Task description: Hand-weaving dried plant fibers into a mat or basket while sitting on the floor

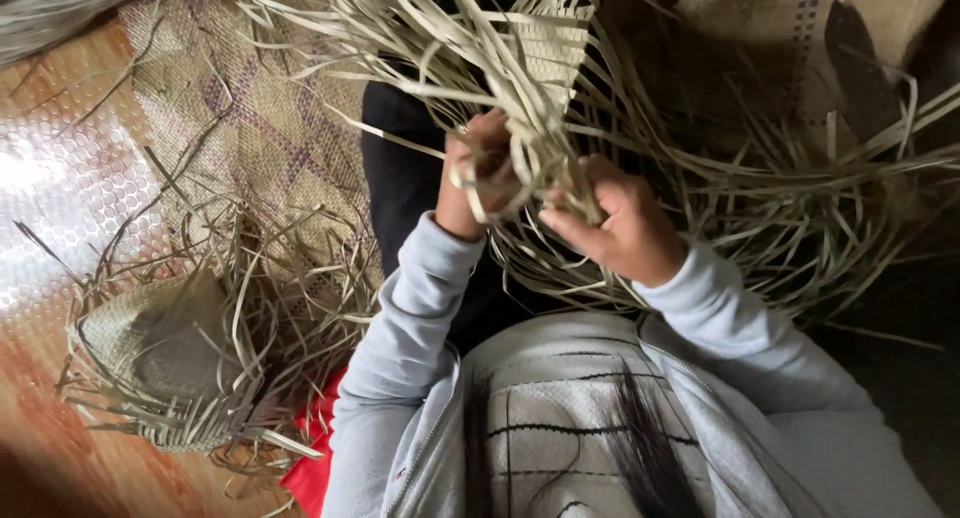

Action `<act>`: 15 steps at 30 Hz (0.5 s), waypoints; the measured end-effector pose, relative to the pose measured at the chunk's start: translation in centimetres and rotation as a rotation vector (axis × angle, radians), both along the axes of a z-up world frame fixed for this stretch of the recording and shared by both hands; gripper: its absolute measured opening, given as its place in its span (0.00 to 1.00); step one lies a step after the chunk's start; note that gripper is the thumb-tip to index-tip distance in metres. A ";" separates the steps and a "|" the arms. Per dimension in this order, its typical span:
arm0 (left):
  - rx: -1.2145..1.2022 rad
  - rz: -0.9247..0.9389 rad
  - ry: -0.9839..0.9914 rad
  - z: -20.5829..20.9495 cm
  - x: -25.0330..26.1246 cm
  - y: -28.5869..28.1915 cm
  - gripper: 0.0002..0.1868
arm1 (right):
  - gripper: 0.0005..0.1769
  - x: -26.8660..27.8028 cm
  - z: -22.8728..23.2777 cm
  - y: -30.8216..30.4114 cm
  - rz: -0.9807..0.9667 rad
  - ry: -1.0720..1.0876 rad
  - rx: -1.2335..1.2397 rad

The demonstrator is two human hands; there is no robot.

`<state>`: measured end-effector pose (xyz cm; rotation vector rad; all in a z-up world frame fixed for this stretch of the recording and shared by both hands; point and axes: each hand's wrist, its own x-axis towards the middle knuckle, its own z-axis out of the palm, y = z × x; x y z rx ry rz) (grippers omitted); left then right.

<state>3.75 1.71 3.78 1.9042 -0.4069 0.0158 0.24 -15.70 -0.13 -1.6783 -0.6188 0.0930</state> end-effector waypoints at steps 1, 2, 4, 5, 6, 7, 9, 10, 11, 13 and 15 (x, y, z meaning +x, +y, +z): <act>0.002 -0.001 -0.003 -1.6 -0.7 -0.2 0.08 | 0.05 -0.3 0.6 0.2 -0.001 -0.003 0.002; -0.206 0.093 0.109 -3.2 -1.3 -0.4 0.05 | 0.05 -0.6 1.1 0.4 -0.019 0.015 -0.013; -0.413 0.180 0.219 -4.0 -1.8 -1.1 0.10 | 0.05 -0.8 2.3 0.6 -0.044 0.029 -0.025; -0.808 0.232 0.515 -3.1 -1.9 -1.6 0.08 | 0.05 -0.6 3.0 0.7 -0.031 0.032 -0.002; -1.199 0.280 0.820 -2.3 -2.0 -2.2 0.08 | 0.06 -0.6 3.6 0.7 -0.018 0.037 0.020; -1.195 0.274 0.824 -4.2 -2.0 -1.7 0.08 | 0.06 -0.3 4.0 0.3 -0.026 0.037 0.022; -0.734 0.094 0.428 -7.9 -2.3 -0.7 0.12 | 0.26 0.2 4.7 -0.2 0.240 0.076 0.426; -0.730 0.093 0.432 -7.5 -2.3 -0.7 0.12 | 0.26 0.9 5.0 -0.8 0.237 0.078 0.430; -0.622 0.127 0.359 -7.0 -2.4 -0.6 0.13 | 0.14 1.5 5.3 -1.4 0.146 0.040 0.379; -0.510 0.157 0.284 -5.8 -2.3 -0.5 0.14 | 0.09 2.3 5.2 -1.8 0.054 0.001 0.329; -0.532 0.121 0.341 -4.4 -2.2 -0.2 0.06 | 0.09 2.6 4.2 -1.5 -0.171 -0.121 -0.167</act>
